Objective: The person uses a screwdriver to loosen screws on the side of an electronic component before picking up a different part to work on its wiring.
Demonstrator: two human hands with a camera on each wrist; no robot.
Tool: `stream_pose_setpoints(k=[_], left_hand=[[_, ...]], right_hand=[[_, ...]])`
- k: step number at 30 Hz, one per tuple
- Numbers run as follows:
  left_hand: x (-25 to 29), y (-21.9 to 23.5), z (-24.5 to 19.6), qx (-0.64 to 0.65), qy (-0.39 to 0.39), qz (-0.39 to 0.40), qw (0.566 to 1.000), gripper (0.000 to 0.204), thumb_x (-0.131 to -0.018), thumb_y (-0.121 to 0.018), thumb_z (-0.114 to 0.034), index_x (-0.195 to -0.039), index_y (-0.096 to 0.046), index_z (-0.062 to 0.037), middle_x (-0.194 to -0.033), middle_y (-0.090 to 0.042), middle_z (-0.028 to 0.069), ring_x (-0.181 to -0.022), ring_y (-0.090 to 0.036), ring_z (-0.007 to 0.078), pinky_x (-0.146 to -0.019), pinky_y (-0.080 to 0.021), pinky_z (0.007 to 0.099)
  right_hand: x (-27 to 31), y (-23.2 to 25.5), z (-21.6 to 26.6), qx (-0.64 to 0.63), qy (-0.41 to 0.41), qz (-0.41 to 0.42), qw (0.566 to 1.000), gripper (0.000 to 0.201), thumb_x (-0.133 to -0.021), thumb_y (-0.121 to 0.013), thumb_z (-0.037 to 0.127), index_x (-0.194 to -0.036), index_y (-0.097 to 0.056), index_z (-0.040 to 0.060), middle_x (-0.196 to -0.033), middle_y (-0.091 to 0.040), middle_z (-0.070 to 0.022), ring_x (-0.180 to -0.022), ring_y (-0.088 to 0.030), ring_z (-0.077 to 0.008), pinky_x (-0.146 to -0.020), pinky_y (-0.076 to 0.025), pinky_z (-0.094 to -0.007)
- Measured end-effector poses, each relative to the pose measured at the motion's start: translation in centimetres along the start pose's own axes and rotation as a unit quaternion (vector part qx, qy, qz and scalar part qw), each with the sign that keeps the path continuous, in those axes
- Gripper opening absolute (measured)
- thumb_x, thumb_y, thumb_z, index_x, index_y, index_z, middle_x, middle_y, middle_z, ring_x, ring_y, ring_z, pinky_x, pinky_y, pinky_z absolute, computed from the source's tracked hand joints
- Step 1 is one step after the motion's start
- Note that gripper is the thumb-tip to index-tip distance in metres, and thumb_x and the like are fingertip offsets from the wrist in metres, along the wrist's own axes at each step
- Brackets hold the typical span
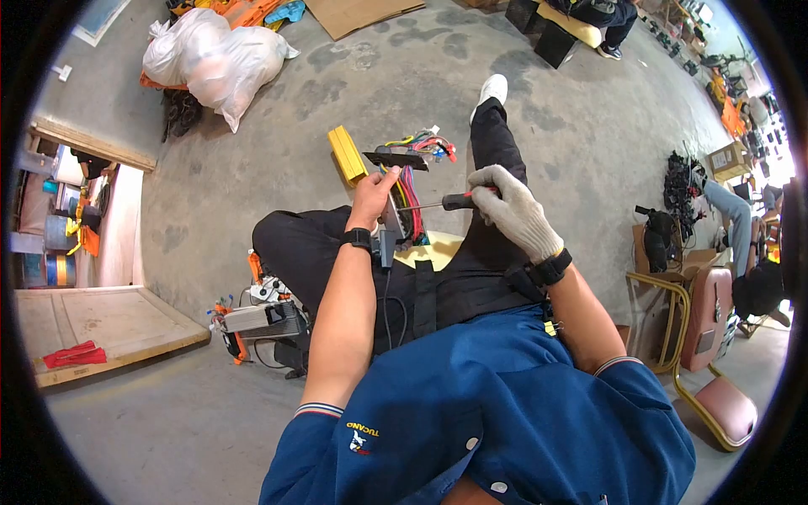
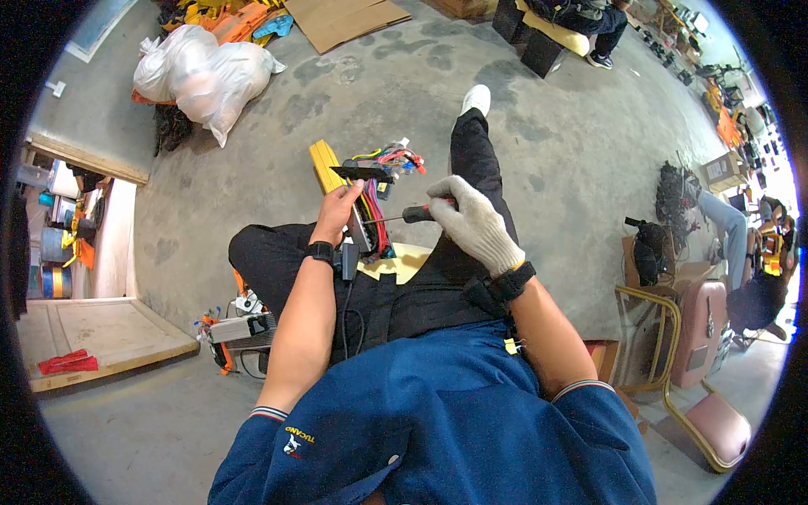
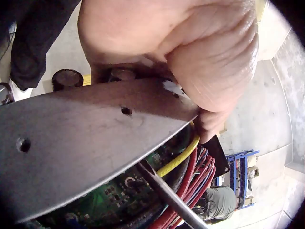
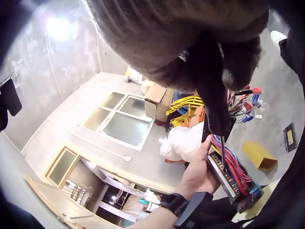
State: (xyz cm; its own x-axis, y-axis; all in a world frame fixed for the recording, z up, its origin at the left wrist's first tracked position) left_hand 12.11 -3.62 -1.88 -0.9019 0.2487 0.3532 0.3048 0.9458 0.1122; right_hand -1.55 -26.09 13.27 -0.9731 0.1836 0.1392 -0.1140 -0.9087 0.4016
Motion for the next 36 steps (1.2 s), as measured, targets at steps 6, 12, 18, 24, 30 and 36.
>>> stream_pose_setpoints(k=[6, 12, 18, 24, 30, 36], left_hand=[[-0.3, 0.0, 0.3, 0.002, -0.001, 0.003, 1.0, 0.048, -0.09, -0.07, -0.049, -0.07, -0.058, -0.0076, -0.063, -0.047, -0.0032, -0.059, -0.041, 0.0084, -0.054, -0.034, 0.0278], [-0.4, -0.1, 0.4, 0.004, -0.005, 0.007, 1.0, 0.048, -0.09, -0.069, -0.05, -0.07, -0.058, -0.0078, -0.064, -0.047, -0.0035, -0.058, -0.041, 0.0082, -0.053, -0.033, 0.028], [-0.2, 0.0, 0.1, 0.0, -0.005, 0.004, 1.0, 0.047, -0.09, -0.07, -0.05, -0.072, -0.06, -0.0081, -0.064, -0.047, -0.0038, -0.059, -0.041, 0.0078, -0.053, -0.033, 0.0276], [-0.3, -0.1, 0.4, 0.008, -0.003, 0.007, 1.0, 0.047, -0.09, -0.07, -0.051, -0.073, -0.061, -0.0076, -0.065, -0.049, -0.0035, -0.06, -0.042, 0.0079, -0.054, -0.034, 0.0278], [-0.5, -0.1, 0.6, 0.012, -0.002, 0.006, 1.0, 0.048, -0.09, -0.07, -0.051, -0.072, -0.061, -0.0071, -0.066, -0.05, -0.0033, -0.062, -0.043, 0.008, -0.056, -0.035, 0.0281], [-0.6, 0.1, 0.7, -0.003, -0.005, 0.004, 1.0, 0.049, -0.09, -0.07, -0.052, -0.072, -0.062, -0.0063, -0.067, -0.05, -0.0029, -0.062, -0.043, 0.0084, -0.056, -0.035, 0.0284]], right_hand=[[0.7, 0.5, 2.4, 0.01, 0.065, -0.04, 0.997, 0.03, -0.092, -0.062, 0.017, -0.117, -0.061, 0.0015, -0.095, -0.069, -0.0111, -0.091, -0.067, -0.0206, -0.084, -0.053, -0.0325], [0.7, -0.2, -0.9, -0.074, -0.121, 0.021, 0.99, 0.034, -0.09, -0.066, 0.022, -0.118, -0.06, 0.0024, -0.095, -0.067, -0.0098, -0.087, -0.067, -0.0188, -0.081, -0.054, -0.0318], [0.3, 0.5, 1.5, 0.053, 0.129, -0.039, 0.989, 0.034, -0.094, -0.063, 0.026, -0.117, -0.06, 0.0018, -0.086, -0.066, -0.01, -0.069, -0.065, -0.0144, -0.065, -0.053, -0.0297], [1.0, -0.1, -1.2, -0.087, -0.147, 0.023, 0.985, 0.035, -0.091, -0.063, 0.022, -0.117, -0.059, 0.001, -0.089, -0.066, -0.0095, -0.072, -0.064, -0.0135, -0.068, -0.053, -0.0291], [0.2, 0.2, 0.3, -0.019, 0.042, 0.015, 0.999, 0.03, -0.093, -0.06, 0.02, -0.116, -0.061, 0.0007, -0.087, -0.065, -0.0081, -0.069, -0.062, -0.012, -0.065, -0.052, -0.0275], [0.9, -0.3, -1.2, -0.109, -0.141, 0.029, 0.984, 0.029, -0.093, -0.062, 0.017, -0.116, -0.061, 0.0009, -0.088, -0.062, -0.0049, -0.076, -0.06, -0.0102, -0.071, -0.051, -0.0264]])
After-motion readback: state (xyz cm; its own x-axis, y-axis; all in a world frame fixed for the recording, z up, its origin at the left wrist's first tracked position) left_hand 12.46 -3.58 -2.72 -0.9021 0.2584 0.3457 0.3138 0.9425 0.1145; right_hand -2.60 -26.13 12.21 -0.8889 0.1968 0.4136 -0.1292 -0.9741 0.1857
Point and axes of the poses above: each hand's wrist, its own x-axis away from the middle knuckle, its own y-axis out of the back of the hand, z = x × y, the point moved 10 cm from there along -x, towards the middle knuckle
